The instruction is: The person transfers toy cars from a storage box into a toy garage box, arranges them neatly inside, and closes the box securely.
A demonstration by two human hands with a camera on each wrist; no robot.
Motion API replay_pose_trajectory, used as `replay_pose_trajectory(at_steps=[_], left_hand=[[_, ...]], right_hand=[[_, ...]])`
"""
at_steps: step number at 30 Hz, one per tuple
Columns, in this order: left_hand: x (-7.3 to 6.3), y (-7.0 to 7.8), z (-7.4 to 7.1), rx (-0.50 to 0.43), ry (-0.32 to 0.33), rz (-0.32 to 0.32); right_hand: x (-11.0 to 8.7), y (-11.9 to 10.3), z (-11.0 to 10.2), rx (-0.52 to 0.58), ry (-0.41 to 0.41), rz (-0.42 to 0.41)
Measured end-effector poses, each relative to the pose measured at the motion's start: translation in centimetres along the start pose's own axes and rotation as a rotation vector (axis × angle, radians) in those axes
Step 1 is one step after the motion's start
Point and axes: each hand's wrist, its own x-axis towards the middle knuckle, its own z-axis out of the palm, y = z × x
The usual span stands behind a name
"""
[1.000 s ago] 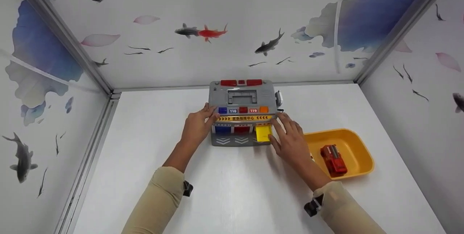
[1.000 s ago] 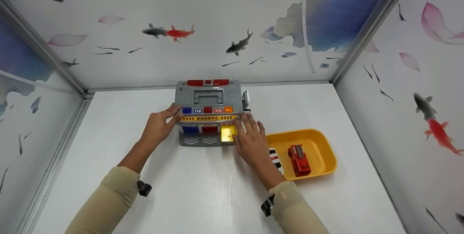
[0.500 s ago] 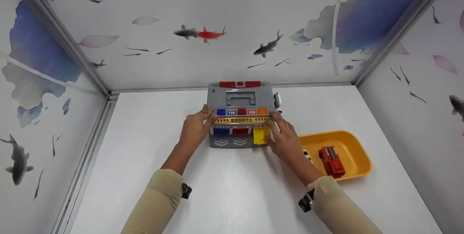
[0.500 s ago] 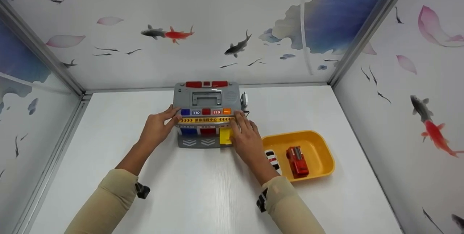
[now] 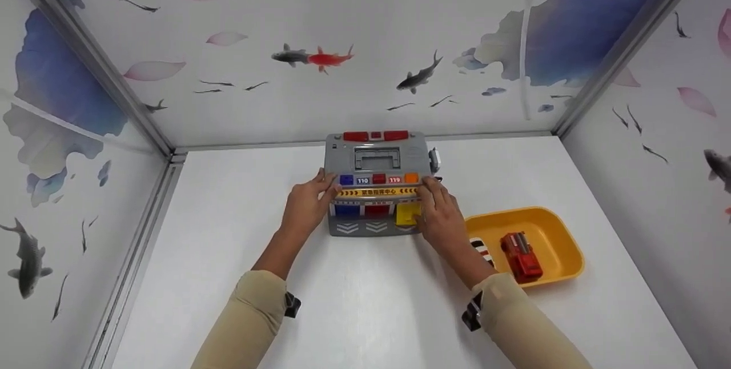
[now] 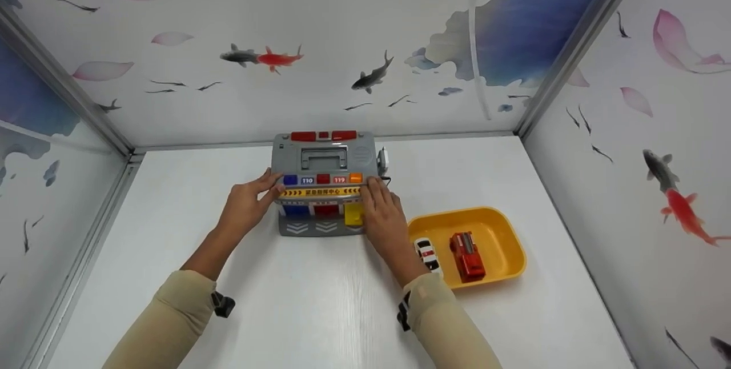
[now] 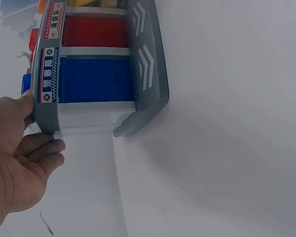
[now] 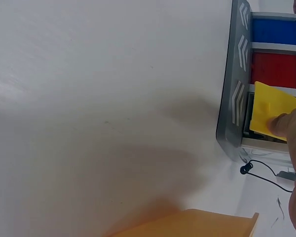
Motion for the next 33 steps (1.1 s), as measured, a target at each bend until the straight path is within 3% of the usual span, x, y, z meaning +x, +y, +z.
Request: replay_pose_trajectory(at_steps=[6,22,33], left_hand=[[-0.1,0.0,0.2,-0.008,0.011,-0.020],[0.1,0.3,0.5,-0.022,0.002,-0.032],[0.1,0.3,0.4,0.000,0.003,-0.018]], right_hand=[[0.0,0.2,0.5,-0.064,0.019,-0.042],[0.4,0.3,0.8,-0.126,0.029,-0.031],[0.8,0.3,1.1,-0.146,-0.011,-0.041]])
